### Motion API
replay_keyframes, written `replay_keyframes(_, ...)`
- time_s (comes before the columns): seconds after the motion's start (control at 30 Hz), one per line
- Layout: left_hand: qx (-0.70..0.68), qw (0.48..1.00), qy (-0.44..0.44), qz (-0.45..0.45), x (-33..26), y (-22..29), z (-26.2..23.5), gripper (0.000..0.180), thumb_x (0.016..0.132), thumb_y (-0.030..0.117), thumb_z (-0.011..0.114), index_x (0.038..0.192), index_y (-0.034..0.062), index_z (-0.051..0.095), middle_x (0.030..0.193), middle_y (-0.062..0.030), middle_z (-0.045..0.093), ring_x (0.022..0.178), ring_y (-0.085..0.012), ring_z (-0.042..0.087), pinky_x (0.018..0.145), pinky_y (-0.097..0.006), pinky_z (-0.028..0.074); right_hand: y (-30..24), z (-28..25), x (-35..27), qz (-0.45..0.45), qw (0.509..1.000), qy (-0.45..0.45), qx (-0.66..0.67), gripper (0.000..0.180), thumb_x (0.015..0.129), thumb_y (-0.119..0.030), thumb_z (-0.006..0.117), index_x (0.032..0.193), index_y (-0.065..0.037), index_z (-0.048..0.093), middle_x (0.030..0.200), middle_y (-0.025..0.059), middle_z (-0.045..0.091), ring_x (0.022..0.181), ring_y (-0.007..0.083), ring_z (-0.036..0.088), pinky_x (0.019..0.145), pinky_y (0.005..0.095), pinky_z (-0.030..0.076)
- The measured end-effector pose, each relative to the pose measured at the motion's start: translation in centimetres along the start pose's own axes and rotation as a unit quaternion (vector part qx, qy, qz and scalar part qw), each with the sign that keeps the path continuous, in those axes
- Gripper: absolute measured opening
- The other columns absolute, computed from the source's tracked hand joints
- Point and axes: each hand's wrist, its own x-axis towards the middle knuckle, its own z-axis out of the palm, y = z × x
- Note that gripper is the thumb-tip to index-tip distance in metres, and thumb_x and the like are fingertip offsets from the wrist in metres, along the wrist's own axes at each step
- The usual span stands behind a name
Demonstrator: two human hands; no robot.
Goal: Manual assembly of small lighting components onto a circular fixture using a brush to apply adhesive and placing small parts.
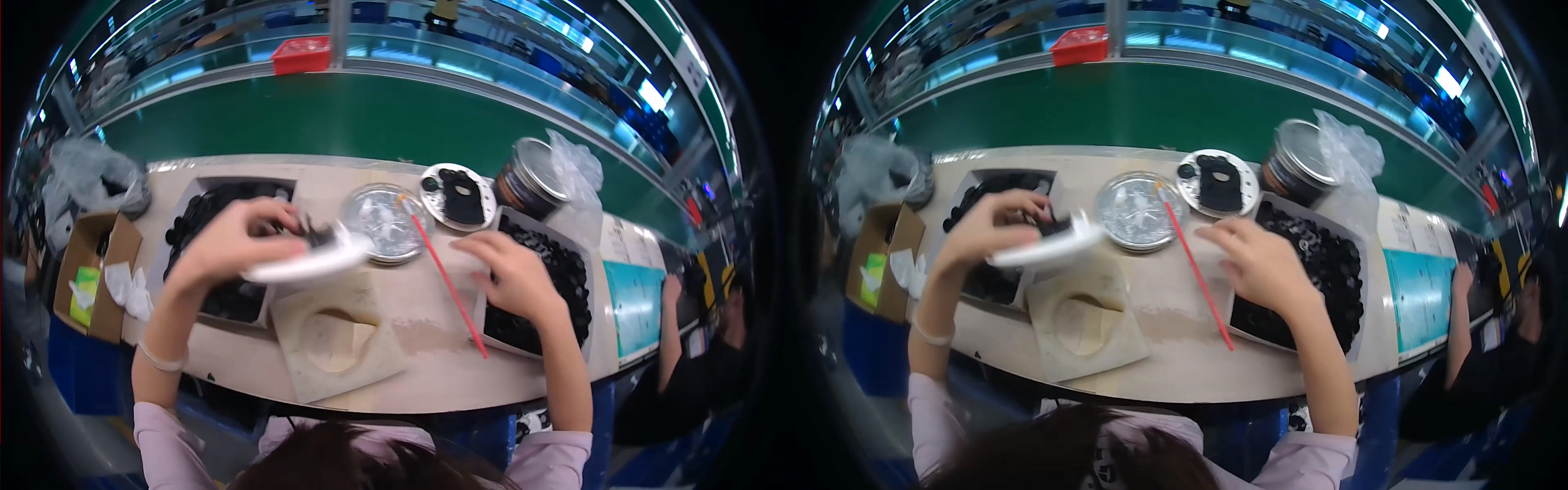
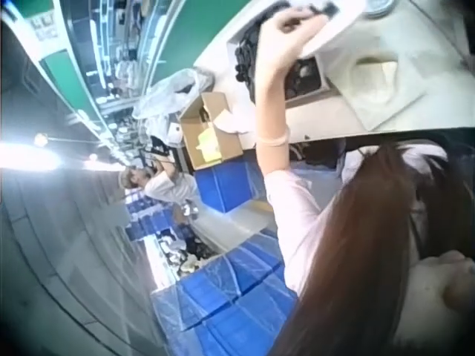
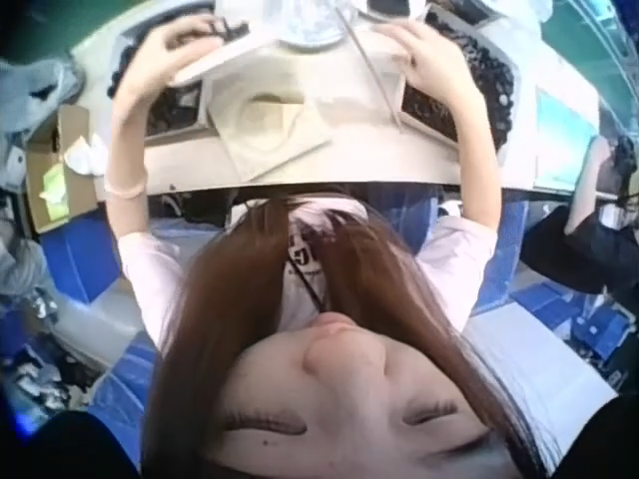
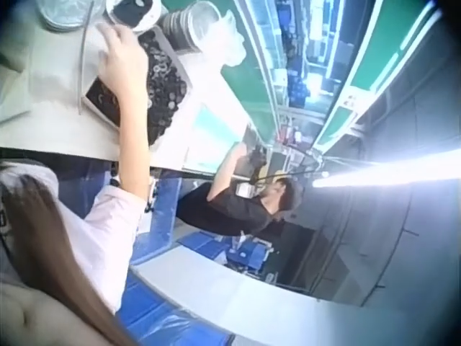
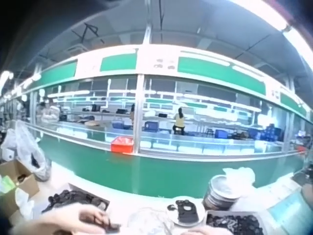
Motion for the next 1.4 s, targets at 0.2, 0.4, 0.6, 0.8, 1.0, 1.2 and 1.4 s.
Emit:
replay_keyframes(0.2, 0.211, 0.956, 0.200, 0.026, 11.6, -0.6, -3.4, 0.053, 0.066, 0.040, 0.072, 0.093, -0.0045, 0.061, 0.101, -0.0119, 0.060, 0.084, -0.0169, 0.056, 0.075, -0.028, 0.045, 3.9, -4.3, -18.9, 0.280, 0.753, 0.592, -0.061, 0.023, 0.083, -0.002, 0.056, 0.106, -0.002, 0.053, 0.100, 0.0063, 0.058, 0.086, 0.0126, 0.055, 0.071, 0.0237, 0.044)
replay_keyframes(0.4, 0.351, 0.904, 0.237, 0.053, 22.8, -6.6, -5.4, 0.058, 0.066, 0.044, 0.071, 0.098, -0.0041, 0.060, 0.095, -0.0153, 0.061, 0.087, -0.0221, 0.058, 0.078, -0.030, 0.044, 4.7, 3.9, -42.9, 0.607, 0.611, 0.476, -0.179, 0.017, 0.079, -0.011, 0.061, 0.091, -0.002, 0.053, 0.082, 0.0069, 0.058, 0.074, 0.0135, 0.056, 0.065, 0.0268, 0.046)
replay_keyframes(0.6, 0.679, 0.647, 0.345, 0.036, 29.0, -12.6, -9.4, 0.067, 0.074, 0.026, 0.065, 0.131, 0.0124, 0.032, 0.137, -0.0052, 0.032, 0.129, -0.0251, 0.026, 0.090, -0.057, 0.034, 4.3, 13.7, -46.9, 0.781, 0.598, 0.179, 0.028, 0.027, 0.075, -0.025, 0.064, 0.085, 0.000, 0.065, 0.078, 0.0140, 0.065, 0.073, 0.0240, 0.064, 0.069, 0.0331, 0.049)
replay_keyframes(0.8, 0.693, 0.604, 0.375, 0.118, 27.0, -8.6, -7.1, 0.060, 0.077, 0.014, 0.061, 0.131, 0.0130, 0.033, 0.138, -0.0071, 0.032, 0.130, -0.0257, 0.025, 0.097, -0.053, 0.029, 10.7, 19.1, -45.8, 0.807, 0.576, 0.122, -0.049, 0.025, 0.072, -0.022, 0.057, 0.085, -0.003, 0.066, 0.082, 0.0195, 0.064, 0.080, 0.0293, 0.064, 0.072, 0.0353, 0.048)
replay_keyframes(1.0, 0.612, 0.628, 0.378, 0.296, 17.5, -3.2, -5.0, 0.048, 0.079, 0.015, 0.060, 0.124, 0.0091, 0.043, 0.136, -0.0078, 0.036, 0.128, -0.0271, 0.029, 0.102, -0.041, 0.029, 8.8, 15.4, -41.9, 0.816, 0.541, 0.193, 0.062, 0.017, 0.074, -0.016, 0.056, 0.071, 0.002, 0.057, 0.068, 0.0192, 0.061, 0.053, 0.0250, 0.062, 0.055, 0.0356, 0.051)
replay_keyframes(1.2, 0.528, 0.722, 0.303, 0.329, 6.0, 0.8, -3.0, 0.044, 0.079, 0.009, 0.060, 0.120, 0.0055, 0.047, 0.134, -0.0116, 0.038, 0.124, -0.0289, 0.035, 0.102, -0.036, 0.028, -1.3, 3.0, -35.5, 0.702, 0.628, 0.311, -0.128, 0.020, 0.082, -0.021, 0.059, 0.089, -0.004, 0.050, 0.068, 0.0097, 0.059, 0.055, 0.0149, 0.058, 0.046, 0.0265, 0.045)
replay_keyframes(1.4, 0.284, 0.858, 0.211, 0.371, -1.6, 6.8, 5.1, 0.047, 0.072, 0.000, 0.059, 0.118, 0.0036, 0.049, 0.121, -0.0164, 0.050, 0.112, -0.0332, 0.048, 0.092, -0.036, 0.039, -11.3, -4.1, -22.2, 0.312, 0.711, 0.548, 0.310, 0.036, 0.081, -0.001, 0.048, 0.116, 0.004, 0.038, 0.098, 0.0176, 0.057, 0.070, 0.0166, 0.060, 0.054, 0.0228, 0.047)
